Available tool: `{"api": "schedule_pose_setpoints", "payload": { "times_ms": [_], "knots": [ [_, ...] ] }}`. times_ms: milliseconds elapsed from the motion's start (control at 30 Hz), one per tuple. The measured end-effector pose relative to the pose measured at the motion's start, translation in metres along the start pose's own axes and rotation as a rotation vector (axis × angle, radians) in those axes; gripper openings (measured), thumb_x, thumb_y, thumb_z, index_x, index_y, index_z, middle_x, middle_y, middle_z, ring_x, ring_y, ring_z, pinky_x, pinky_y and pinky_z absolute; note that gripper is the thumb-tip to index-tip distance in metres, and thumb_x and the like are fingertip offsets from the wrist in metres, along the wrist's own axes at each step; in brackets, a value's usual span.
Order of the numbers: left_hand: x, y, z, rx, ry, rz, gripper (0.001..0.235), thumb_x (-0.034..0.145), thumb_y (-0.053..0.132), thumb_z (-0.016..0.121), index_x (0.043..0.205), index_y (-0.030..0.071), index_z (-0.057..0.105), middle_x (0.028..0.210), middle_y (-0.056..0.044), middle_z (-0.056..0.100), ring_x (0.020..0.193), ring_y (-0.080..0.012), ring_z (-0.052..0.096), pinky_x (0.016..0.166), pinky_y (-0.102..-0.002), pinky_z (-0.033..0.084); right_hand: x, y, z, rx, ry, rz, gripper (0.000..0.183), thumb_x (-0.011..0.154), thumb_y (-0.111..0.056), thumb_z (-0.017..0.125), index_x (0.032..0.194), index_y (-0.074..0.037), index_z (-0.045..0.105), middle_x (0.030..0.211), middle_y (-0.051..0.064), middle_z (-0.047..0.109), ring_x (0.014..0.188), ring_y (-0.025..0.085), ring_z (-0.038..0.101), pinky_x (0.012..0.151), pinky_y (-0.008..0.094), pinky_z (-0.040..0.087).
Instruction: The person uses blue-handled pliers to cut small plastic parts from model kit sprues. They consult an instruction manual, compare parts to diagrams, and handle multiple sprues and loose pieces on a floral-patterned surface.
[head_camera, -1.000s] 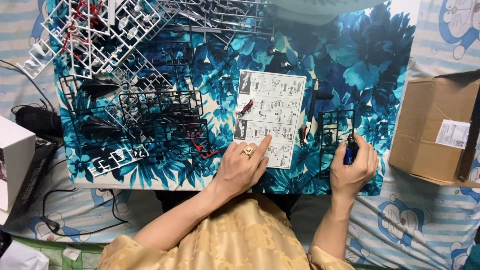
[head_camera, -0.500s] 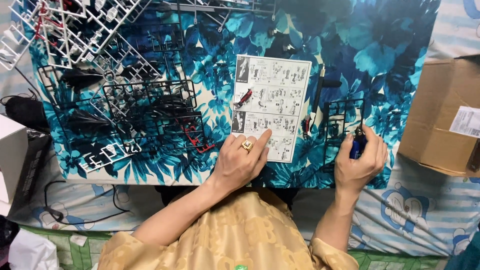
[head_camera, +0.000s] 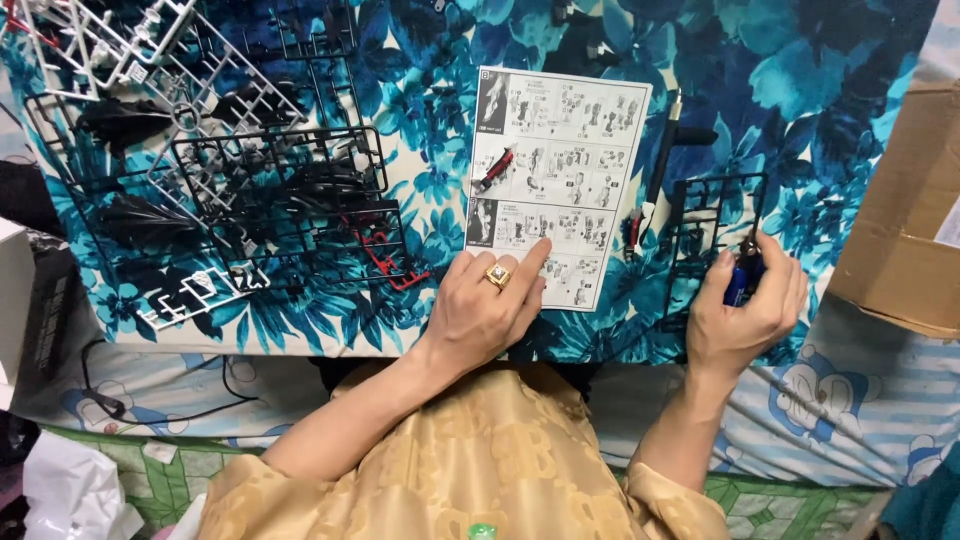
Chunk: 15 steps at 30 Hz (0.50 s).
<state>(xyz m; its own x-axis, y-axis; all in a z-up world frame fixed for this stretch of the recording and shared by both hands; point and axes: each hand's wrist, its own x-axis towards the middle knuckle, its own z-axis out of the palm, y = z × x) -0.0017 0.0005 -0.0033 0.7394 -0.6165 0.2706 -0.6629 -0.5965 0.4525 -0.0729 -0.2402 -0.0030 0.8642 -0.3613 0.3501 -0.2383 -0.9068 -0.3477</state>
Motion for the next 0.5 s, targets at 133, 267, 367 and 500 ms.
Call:
{"api": "schedule_pose_setpoints", "payload": {
  "times_ms": [133,267,367,500],
  "knots": [
    [0.0015,0.0006,-0.0013,-0.006,0.003,-0.002,0.032,0.095,0.015,0.063,0.124,0.002,0.06,0.068,-0.003,0.054,0.063,-0.0193,0.045,0.059,-0.034,0.033,0.0001,0.0006,-0.0001,0.001,0.003,-0.009,0.027,0.103,-0.014,0.053,0.111,0.011,0.06,0.098,0.025,0.061,0.088,0.04,0.057,0.078,0.047,0.043],
    [0.0008,-0.0001,-0.0003,-0.019,0.014,-0.005,0.031,0.095,0.016,0.062,0.123,0.001,0.061,0.068,-0.003,0.054,0.062,-0.02,0.045,0.058,-0.034,0.033,0.0008,-0.0007,-0.0007,0.004,-0.004,-0.004,0.027,0.104,-0.014,0.053,0.111,0.01,0.06,0.099,0.025,0.061,0.089,0.04,0.057,0.078,0.047,0.043],
    [0.0007,-0.0003,-0.0004,-0.03,0.014,-0.01,0.031,0.095,0.015,0.063,0.123,0.001,0.061,0.067,-0.003,0.054,0.062,-0.0202,0.045,0.058,-0.034,0.033,0.001,-0.0012,-0.0005,0.006,-0.005,-0.002,0.028,0.104,-0.015,0.053,0.111,0.011,0.06,0.098,0.025,0.061,0.088,0.039,0.057,0.077,0.047,0.043],
    [-0.0005,-0.0006,0.0002,-0.033,0.028,-0.011,0.032,0.096,0.015,0.062,0.125,0.002,0.06,0.066,-0.002,0.054,0.063,-0.0202,0.044,0.058,-0.034,0.033,0.0016,-0.0016,-0.0006,0.008,-0.007,0.003,0.028,0.105,-0.016,0.053,0.112,0.011,0.06,0.097,0.025,0.06,0.087,0.04,0.056,0.076,0.047,0.042]
  ]
}}
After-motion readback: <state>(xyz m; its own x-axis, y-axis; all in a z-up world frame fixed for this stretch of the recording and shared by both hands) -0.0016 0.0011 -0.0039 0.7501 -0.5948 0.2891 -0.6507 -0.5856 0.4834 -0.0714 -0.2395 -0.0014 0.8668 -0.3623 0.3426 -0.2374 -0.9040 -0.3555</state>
